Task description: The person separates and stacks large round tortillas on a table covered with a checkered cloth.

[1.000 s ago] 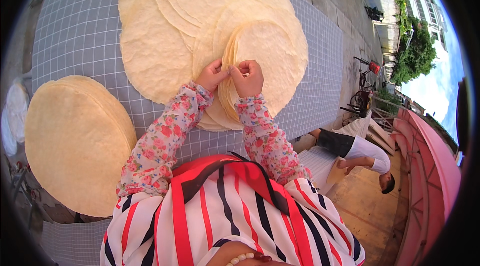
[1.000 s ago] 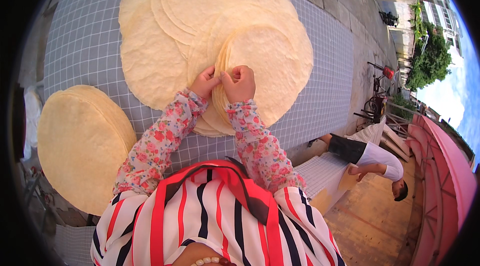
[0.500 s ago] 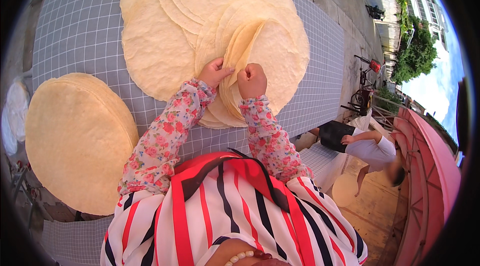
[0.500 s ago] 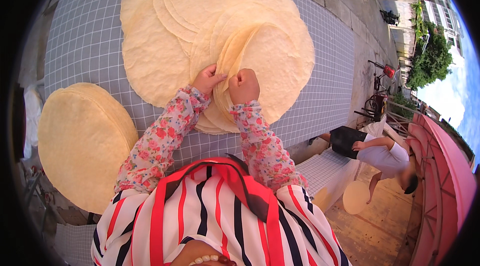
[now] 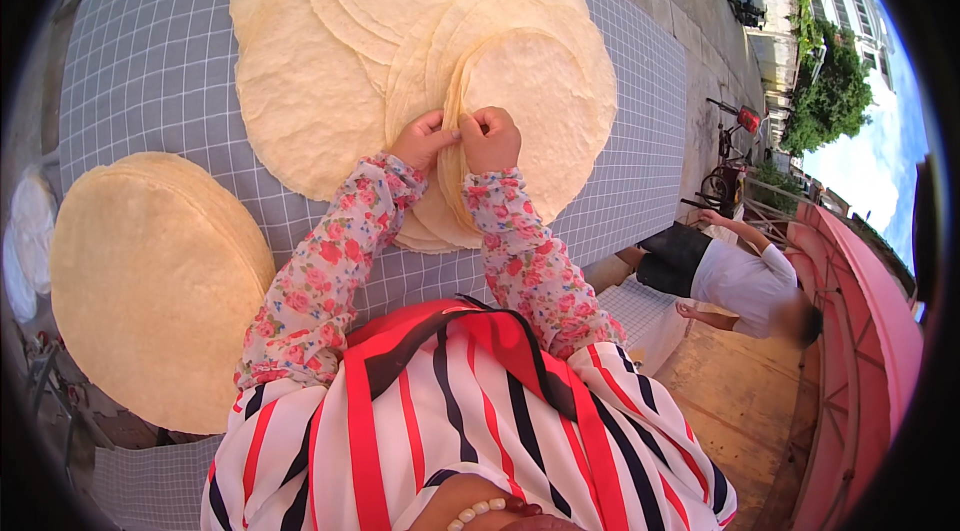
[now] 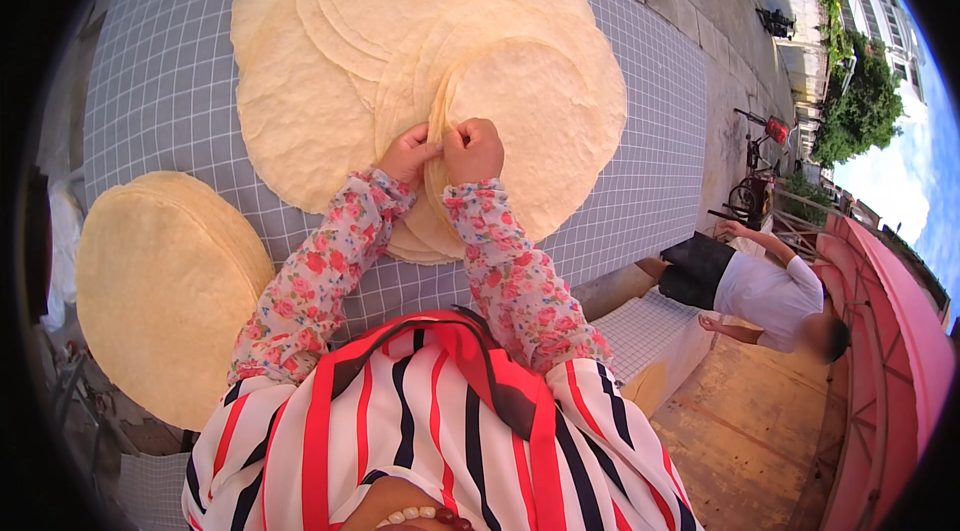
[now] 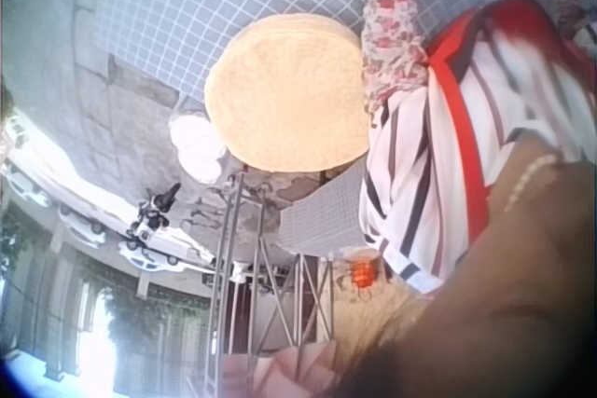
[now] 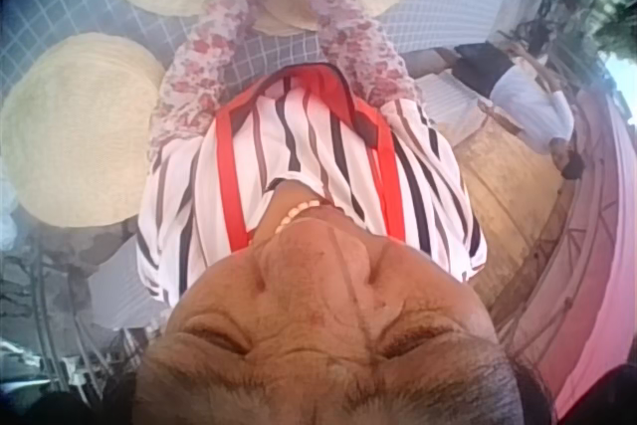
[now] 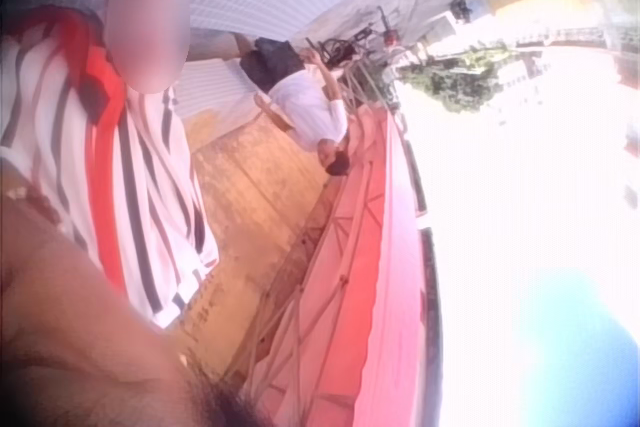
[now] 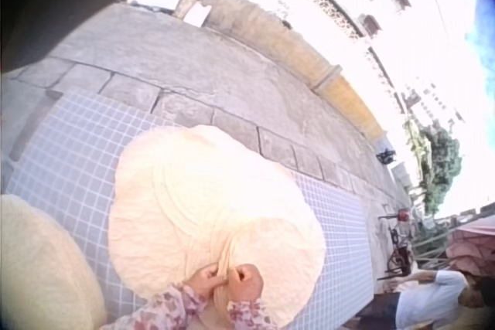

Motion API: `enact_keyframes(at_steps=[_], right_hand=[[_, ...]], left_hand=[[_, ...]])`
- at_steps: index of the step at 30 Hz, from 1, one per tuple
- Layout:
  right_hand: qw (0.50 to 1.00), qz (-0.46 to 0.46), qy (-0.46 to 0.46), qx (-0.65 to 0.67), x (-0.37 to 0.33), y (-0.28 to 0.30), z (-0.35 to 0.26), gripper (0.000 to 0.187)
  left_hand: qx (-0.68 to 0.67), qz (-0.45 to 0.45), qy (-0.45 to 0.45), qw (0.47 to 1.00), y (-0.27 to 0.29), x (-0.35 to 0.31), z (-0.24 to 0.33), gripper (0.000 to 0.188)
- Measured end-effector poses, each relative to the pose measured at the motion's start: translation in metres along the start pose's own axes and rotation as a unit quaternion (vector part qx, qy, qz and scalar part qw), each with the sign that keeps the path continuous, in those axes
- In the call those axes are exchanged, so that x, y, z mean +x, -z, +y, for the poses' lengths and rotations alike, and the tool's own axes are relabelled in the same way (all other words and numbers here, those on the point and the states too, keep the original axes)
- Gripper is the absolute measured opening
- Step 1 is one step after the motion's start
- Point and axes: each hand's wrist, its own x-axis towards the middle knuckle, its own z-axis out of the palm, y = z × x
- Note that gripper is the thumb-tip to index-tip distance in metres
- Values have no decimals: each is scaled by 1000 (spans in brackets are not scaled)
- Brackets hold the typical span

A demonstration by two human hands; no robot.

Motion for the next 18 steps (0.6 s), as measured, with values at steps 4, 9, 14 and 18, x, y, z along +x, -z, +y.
enact_keyframes(at_steps=[4, 9, 14, 18], right_hand=[[999, -34, 2, 3, -2, 9, -5, 19], [999, -14, 45, 12, -18, 8, -15, 26], [977, 8, 177, -115, -19, 11, -9, 24], [972, -16, 165, -166, -17, 12, -9, 16]], left_hand=[[-51, -20, 41, 998, 5, 0, 5, 29], [-51, -1, 36, 998, 0, -2, 5, 25], [-28, -5, 34, 999, 7, 0, 1, 25], [-7, 11, 20, 1000, 8, 1, -2, 26]])
